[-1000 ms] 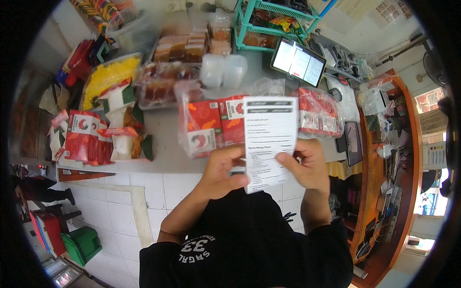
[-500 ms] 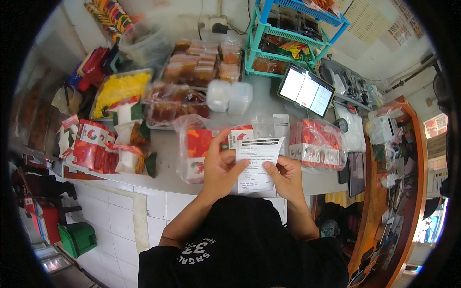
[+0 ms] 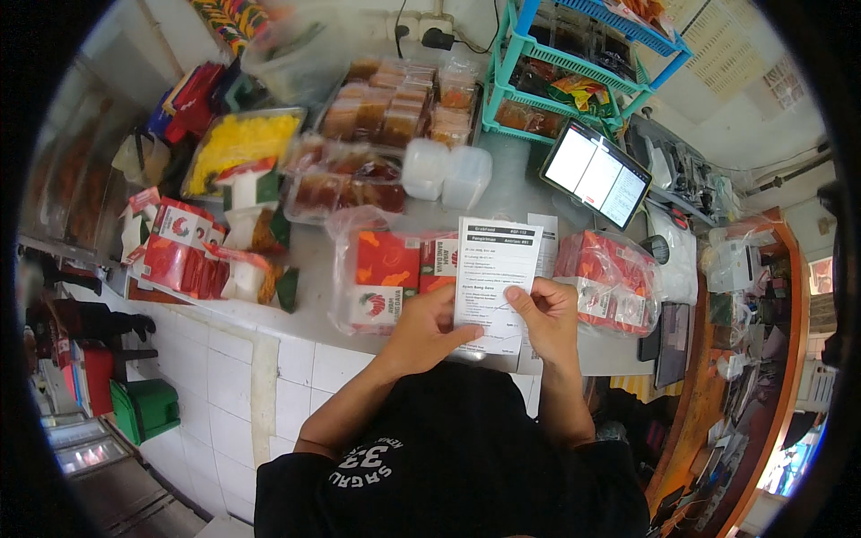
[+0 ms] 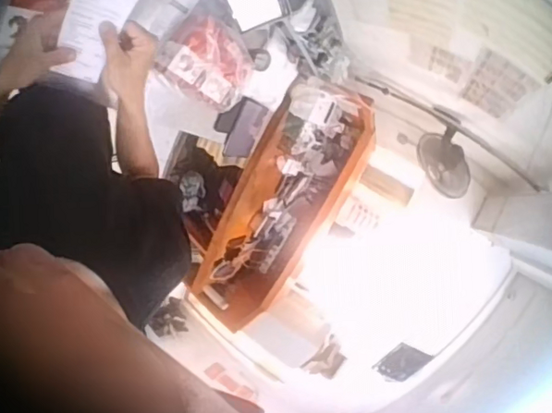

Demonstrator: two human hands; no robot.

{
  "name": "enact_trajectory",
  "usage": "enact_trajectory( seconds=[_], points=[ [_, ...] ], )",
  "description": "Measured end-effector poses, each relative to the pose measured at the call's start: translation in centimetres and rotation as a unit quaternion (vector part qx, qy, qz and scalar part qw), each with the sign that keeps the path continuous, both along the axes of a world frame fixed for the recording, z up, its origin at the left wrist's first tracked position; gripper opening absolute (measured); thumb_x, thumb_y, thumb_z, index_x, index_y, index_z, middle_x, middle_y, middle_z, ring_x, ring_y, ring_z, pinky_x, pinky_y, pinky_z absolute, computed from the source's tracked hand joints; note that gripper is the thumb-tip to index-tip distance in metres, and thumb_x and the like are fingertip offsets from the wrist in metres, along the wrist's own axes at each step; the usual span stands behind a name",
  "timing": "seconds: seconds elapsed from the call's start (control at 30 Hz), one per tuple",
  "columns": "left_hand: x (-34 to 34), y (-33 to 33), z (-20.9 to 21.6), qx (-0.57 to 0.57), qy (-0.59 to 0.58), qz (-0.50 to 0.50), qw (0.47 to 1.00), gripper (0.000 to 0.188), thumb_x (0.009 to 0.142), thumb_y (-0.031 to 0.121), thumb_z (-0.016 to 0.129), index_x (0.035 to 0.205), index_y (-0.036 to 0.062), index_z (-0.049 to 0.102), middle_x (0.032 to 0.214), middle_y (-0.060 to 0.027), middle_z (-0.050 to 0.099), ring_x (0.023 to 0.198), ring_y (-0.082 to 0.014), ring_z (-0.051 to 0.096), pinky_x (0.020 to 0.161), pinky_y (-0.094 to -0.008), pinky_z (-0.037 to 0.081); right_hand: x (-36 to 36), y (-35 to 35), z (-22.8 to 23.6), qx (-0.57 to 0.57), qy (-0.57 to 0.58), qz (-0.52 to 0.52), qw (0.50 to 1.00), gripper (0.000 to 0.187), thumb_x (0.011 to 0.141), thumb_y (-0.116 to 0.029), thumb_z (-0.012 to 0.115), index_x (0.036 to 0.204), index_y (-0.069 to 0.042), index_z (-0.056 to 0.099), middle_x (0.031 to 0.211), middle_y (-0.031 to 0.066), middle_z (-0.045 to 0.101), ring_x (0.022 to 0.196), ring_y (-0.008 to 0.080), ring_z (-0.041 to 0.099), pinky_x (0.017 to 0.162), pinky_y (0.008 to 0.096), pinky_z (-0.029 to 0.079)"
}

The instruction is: The person packs food items into plastic bags at a counter, including red boxes and other packaged goods. They handle receipts and place items into bags, then move to a display case to attach a receipt. The person also interacts with a payment terminal and organizes items on the counter.

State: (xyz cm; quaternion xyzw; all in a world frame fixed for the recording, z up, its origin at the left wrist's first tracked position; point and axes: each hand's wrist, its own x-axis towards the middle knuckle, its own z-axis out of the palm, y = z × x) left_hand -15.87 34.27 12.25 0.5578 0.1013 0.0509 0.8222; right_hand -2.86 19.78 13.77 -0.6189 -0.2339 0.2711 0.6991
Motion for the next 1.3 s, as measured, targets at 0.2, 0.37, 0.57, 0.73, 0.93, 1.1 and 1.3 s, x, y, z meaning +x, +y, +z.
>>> enact_trajectory(
  seconds=[0.2, 0.37, 0.57, 0.73, 0.93, 1.1, 1.3],
  points=[
    [-1.2, 0.0, -0.7, -0.005, 0.034, 0.016, 0.999, 0.045, 0.085, -0.006, 0.065, 0.128, -0.0063, 0.050, 0.115, -0.0132, 0.065, 0.104, -0.0172, 0.064, 0.089, -0.0303, 0.052, 0.3, 0.4, -0.3, -0.025, -0.005, 0.045, 0.999, 0.011, 0.088, -0.004, 0.070, 0.087, 0.007, 0.070, 0.075, 0.0072, 0.069, 0.067, 0.0063, 0.060, 0.059, 0.0208, 0.047],
    [-2.6, -0.4, -0.6, 0.008, 0.037, 0.091, 0.995, 0.036, 0.084, -0.003, 0.069, 0.116, -0.0046, 0.053, 0.105, -0.0108, 0.065, 0.097, -0.0153, 0.064, 0.084, -0.0287, 0.053, -0.3, 1.6, 1.1, -0.034, -0.075, 0.049, 0.995, 0.011, 0.086, -0.006, 0.072, 0.085, 0.005, 0.071, 0.076, 0.0065, 0.070, 0.067, 0.0074, 0.061, 0.058, 0.0215, 0.046],
    [-5.8, 0.6, 0.5, 0.266, -0.106, 0.418, 0.862, 0.028, 0.079, 0.000, 0.074, 0.097, 0.0025, 0.054, 0.080, -0.0055, 0.056, 0.080, -0.0169, 0.062, 0.073, -0.0318, 0.052, 0.7, 6.1, 2.4, 0.017, -0.594, 0.005, 0.804, 0.011, 0.072, -0.005, 0.071, 0.083, -0.001, 0.072, 0.079, 0.0092, 0.066, 0.069, 0.0174, 0.063, 0.057, 0.0278, 0.049],
    [-7.2, 2.3, 1.5, 0.447, -0.153, 0.398, 0.786, 0.021, 0.077, 0.000, 0.072, 0.092, 0.0025, 0.057, 0.082, -0.0103, 0.058, 0.080, -0.0255, 0.063, 0.069, -0.0359, 0.050, -0.1, 9.0, -3.1, -0.189, -0.742, 0.221, 0.605, 0.015, 0.069, -0.016, 0.064, 0.079, -0.006, 0.067, 0.077, 0.0061, 0.059, 0.078, 0.0215, 0.059, 0.060, 0.0335, 0.051],
    [-3.6, 1.7, -1.9, 0.489, 0.035, 0.267, 0.830, 0.017, 0.079, 0.001, 0.068, 0.096, 0.0038, 0.063, 0.098, -0.0137, 0.064, 0.086, -0.0324, 0.064, 0.075, -0.0375, 0.052, -2.7, 8.9, -10.0, -0.222, -0.718, 0.204, 0.628, 0.014, 0.072, -0.020, 0.063, 0.076, -0.007, 0.066, 0.077, 0.0059, 0.058, 0.082, 0.0232, 0.057, 0.062, 0.0350, 0.050],
    [-4.0, 3.0, -3.0, 0.508, -0.002, 0.339, 0.792, 0.019, 0.080, 0.000, 0.066, 0.098, 0.0036, 0.063, 0.098, -0.0163, 0.064, 0.090, -0.0321, 0.063, 0.078, -0.0372, 0.051, -2.5, 9.3, -6.9, -0.265, -0.685, 0.206, 0.647, 0.015, 0.073, -0.022, 0.068, 0.077, -0.008, 0.066, 0.076, 0.0064, 0.058, 0.077, 0.0229, 0.059, 0.063, 0.0370, 0.049],
    [-4.8, 3.9, -1.8, 0.497, -0.057, 0.379, 0.779, 0.019, 0.079, -0.003, 0.066, 0.098, 0.0025, 0.063, 0.101, -0.0160, 0.062, 0.091, -0.0326, 0.062, 0.077, -0.0369, 0.051, 3.9, 13.0, -3.1, -0.320, -0.341, 0.458, 0.756, 0.017, 0.074, -0.022, 0.074, 0.077, -0.005, 0.072, 0.072, 0.0146, 0.067, 0.072, 0.0315, 0.065, 0.069, 0.0415, 0.052]
  ],
)
